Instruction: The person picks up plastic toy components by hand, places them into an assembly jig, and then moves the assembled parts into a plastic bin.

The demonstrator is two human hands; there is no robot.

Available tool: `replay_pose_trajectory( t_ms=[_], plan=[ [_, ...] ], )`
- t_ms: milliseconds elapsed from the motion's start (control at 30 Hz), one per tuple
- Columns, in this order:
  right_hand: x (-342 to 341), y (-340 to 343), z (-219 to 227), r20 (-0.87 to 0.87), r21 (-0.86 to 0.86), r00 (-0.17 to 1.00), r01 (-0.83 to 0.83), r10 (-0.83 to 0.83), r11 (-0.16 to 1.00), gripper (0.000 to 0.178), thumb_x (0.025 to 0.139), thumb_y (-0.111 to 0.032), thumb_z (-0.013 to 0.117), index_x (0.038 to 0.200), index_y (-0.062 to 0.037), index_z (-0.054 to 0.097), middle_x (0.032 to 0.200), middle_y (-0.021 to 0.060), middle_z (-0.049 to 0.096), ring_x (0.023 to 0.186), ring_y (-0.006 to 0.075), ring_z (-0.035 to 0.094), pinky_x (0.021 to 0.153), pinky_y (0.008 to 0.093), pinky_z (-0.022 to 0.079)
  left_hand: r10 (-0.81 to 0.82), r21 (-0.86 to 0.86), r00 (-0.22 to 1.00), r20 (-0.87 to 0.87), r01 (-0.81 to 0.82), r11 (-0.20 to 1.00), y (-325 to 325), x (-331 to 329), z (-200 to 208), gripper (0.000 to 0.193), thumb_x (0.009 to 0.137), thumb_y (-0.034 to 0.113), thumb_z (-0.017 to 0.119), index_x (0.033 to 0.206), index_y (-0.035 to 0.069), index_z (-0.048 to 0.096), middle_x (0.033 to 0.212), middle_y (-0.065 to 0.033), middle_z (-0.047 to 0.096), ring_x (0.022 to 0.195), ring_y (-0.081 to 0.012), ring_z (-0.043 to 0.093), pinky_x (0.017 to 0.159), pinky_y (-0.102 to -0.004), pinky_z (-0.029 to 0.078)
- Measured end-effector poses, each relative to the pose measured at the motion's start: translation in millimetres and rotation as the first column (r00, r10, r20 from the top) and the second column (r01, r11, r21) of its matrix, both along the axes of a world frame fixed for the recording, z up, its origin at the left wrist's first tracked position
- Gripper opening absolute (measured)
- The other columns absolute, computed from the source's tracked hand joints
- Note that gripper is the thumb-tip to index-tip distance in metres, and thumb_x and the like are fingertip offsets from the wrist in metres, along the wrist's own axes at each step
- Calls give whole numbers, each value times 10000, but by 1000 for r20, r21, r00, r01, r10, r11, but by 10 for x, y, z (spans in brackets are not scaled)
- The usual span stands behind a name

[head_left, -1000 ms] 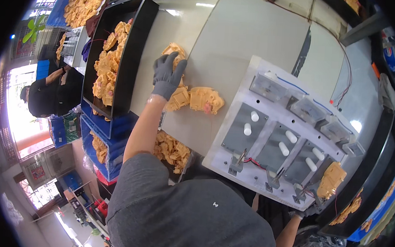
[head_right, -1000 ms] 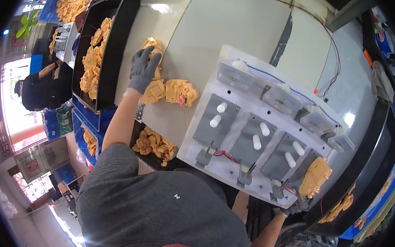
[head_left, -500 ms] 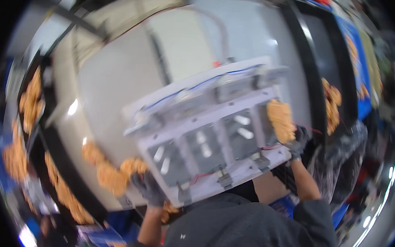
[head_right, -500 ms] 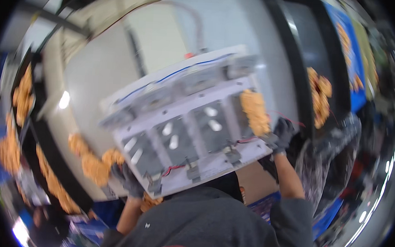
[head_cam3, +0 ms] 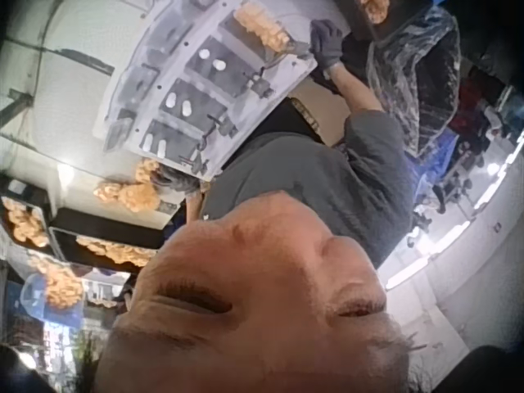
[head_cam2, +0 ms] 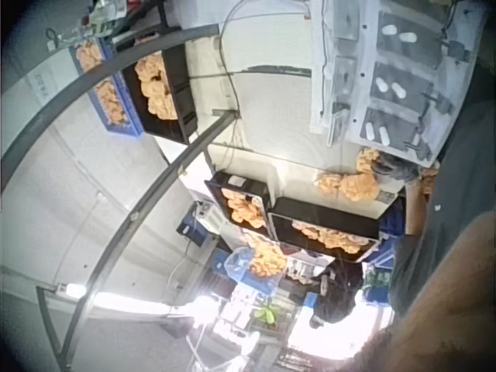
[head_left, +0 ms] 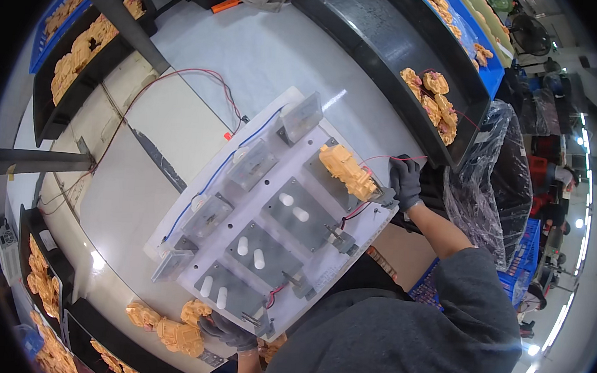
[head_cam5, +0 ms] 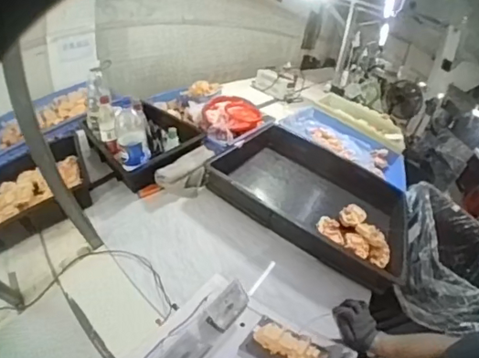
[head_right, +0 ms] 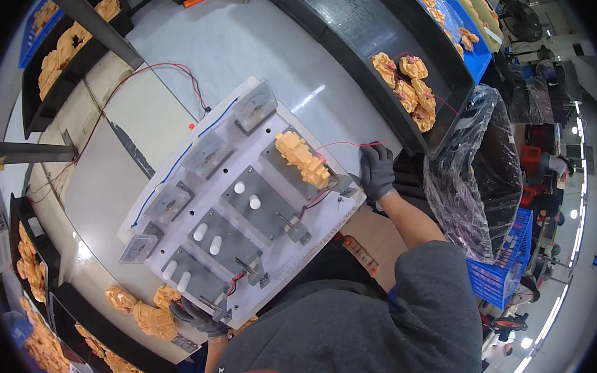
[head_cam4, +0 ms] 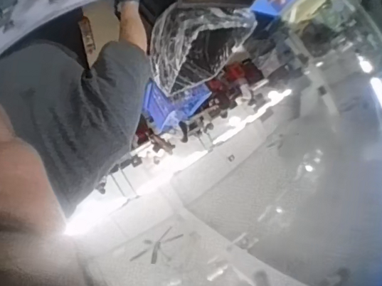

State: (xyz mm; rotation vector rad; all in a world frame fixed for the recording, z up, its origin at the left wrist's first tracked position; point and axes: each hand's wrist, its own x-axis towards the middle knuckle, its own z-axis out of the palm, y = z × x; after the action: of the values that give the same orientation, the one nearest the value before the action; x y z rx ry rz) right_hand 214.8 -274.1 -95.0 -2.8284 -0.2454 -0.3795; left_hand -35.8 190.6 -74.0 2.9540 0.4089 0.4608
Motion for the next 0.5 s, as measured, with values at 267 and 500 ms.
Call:
replay_pose_trajectory(
  t_ms=[267, 500],
  plan=[
    [-10, 94, 89, 64, 106, 998, -13, 7, 994, 263, 790, -56, 517, 1049, -84, 556, 1032, 152, 533, 928, 373, 498, 801, 437, 419, 50, -119, 994, 97, -39, 992, -9, -335, -180, 568, 782, 325, 659, 1208, 58, 395, 1317, -234, 301, 1241, -408, 303, 982, -531, 313],
    [-44, -16, -25, 131, 123, 990, -68, 51, 990, 253, 806, -87, 491, 1042, -72, 579, 1060, 158, 540, 948, 376, 495, 829, 432, 408, 185, -481, 940, 286, -25, 876, -13, -371, -194, 166, 872, 95, 463, 986, -25, 454, 1132, -204, 420, 1074, -358, 416, 950, -441, 319]
  ],
)
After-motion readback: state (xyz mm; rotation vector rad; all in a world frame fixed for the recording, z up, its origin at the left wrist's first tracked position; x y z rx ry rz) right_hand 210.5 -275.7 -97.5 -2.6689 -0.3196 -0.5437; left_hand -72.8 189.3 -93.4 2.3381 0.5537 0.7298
